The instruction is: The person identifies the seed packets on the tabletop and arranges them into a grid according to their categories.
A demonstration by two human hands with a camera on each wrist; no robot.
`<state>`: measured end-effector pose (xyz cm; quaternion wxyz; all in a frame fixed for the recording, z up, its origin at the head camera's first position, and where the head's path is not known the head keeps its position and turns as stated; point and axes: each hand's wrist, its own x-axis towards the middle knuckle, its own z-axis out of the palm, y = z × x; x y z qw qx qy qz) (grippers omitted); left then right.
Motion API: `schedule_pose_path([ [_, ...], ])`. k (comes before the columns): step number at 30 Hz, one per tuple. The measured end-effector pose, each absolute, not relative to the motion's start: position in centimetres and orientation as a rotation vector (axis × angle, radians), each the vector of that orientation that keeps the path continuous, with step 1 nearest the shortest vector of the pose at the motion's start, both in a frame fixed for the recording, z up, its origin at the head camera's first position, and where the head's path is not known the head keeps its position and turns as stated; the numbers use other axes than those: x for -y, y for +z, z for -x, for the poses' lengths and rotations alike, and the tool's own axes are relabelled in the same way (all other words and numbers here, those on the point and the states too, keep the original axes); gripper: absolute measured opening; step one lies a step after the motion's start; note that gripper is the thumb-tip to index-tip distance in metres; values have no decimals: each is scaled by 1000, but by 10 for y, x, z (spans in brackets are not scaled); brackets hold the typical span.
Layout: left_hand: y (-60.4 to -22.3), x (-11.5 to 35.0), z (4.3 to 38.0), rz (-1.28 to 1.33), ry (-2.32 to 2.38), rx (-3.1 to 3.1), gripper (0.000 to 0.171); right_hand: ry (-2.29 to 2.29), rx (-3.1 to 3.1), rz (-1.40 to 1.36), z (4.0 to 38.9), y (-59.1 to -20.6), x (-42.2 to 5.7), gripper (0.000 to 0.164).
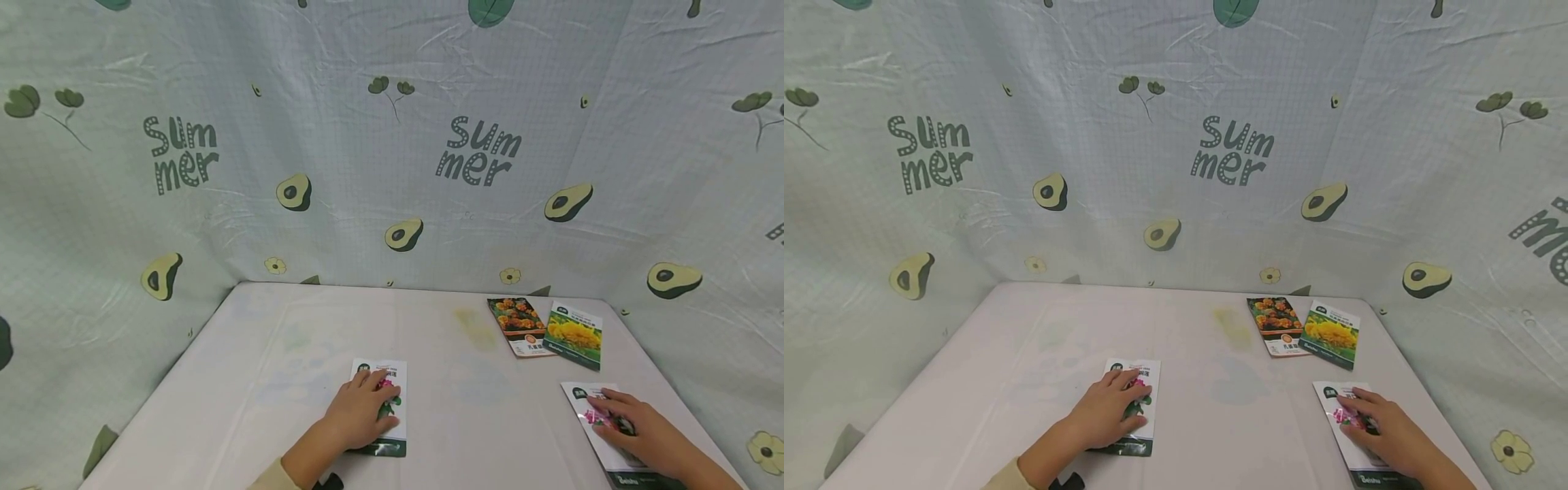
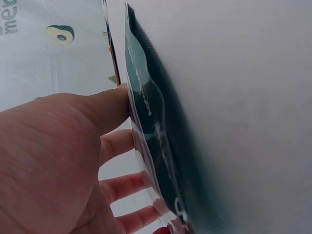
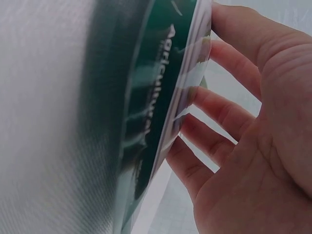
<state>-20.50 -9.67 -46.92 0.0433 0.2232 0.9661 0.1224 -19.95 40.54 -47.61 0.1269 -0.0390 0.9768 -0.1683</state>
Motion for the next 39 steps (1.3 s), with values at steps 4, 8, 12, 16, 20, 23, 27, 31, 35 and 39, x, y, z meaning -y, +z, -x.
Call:
schedule_pose_path([
  [4,-470,98,205,-686,377,-2950,52,-475,-2853,108,199,-477,-405,71],
  [8,-470,98,205,-681,375,-2942,52,-458,-2856,104,200,-477,-405,70],
  [12,-469,99,205,-679,378,-2933,52,-446,-2851,99,200,-477,-405,70],
  [16,-468,101,204,-681,391,-2929,52,-451,-2849,102,200,-477,-405,70],
  [20,-467,102,203,-682,397,-2926,52,-460,-2846,104,200,-476,-404,70],
  [23,-468,103,204,-682,396,-2925,52,-462,-2849,110,199,-475,-403,69],
  [27,-470,105,203,-688,395,-2927,52,-455,-2858,125,198,-474,-402,67],
  [31,-469,106,202,-697,405,-2931,53,-458,-2869,136,197,-473,-402,65],
  [35,-468,105,201,-691,415,-2927,53,-460,-2871,134,197,-472,-402,65],
  [39,-468,105,201,-685,415,-2925,53,-464,-2867,145,197,-472,-401,65],
])
